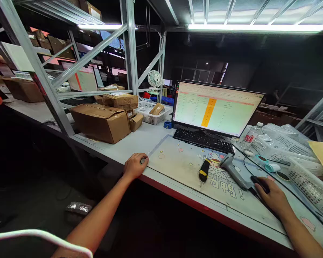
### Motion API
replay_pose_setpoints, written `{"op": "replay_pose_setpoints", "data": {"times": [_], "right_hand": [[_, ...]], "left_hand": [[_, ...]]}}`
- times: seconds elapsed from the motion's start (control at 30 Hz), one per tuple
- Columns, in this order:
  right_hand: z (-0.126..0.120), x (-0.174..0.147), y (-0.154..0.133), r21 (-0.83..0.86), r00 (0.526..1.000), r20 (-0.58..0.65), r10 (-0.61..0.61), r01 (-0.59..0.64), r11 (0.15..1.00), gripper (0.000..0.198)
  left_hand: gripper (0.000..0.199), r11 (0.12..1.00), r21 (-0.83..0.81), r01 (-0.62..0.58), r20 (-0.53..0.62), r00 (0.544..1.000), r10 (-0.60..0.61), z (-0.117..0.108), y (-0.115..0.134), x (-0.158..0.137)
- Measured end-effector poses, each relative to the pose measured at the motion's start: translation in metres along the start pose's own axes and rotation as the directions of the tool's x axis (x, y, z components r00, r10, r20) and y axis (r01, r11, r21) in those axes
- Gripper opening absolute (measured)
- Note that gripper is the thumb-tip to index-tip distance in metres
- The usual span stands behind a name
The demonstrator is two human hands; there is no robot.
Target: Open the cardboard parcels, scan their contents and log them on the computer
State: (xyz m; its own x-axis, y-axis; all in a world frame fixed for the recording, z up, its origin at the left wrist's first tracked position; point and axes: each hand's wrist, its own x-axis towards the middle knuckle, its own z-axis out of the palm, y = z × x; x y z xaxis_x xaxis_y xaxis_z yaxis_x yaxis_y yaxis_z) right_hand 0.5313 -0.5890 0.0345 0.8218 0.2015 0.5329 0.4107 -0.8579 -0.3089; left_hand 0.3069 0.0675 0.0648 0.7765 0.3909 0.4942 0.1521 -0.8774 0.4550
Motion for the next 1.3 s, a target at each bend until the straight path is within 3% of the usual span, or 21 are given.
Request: {"op": "replay_pose_setpoints", "data": {"times": [0.9,1.3], "right_hand": [[0.005,0.0,0.003,-0.022,1.0,-0.01,-0.007,0.007,1.0,0.063],[0.017,0.005,0.031,-0.063,0.999,0.036,0.022,-0.02,0.998,0.069]], "left_hand": [[0.033,0.999,0.014,-0.038,-0.049,0.998,0.038,0.009,-0.01,0.002],[0.03,0.999,-0.003,-0.04,-0.022,0.999,0.04,0.005,-0.007,0.001]]}}
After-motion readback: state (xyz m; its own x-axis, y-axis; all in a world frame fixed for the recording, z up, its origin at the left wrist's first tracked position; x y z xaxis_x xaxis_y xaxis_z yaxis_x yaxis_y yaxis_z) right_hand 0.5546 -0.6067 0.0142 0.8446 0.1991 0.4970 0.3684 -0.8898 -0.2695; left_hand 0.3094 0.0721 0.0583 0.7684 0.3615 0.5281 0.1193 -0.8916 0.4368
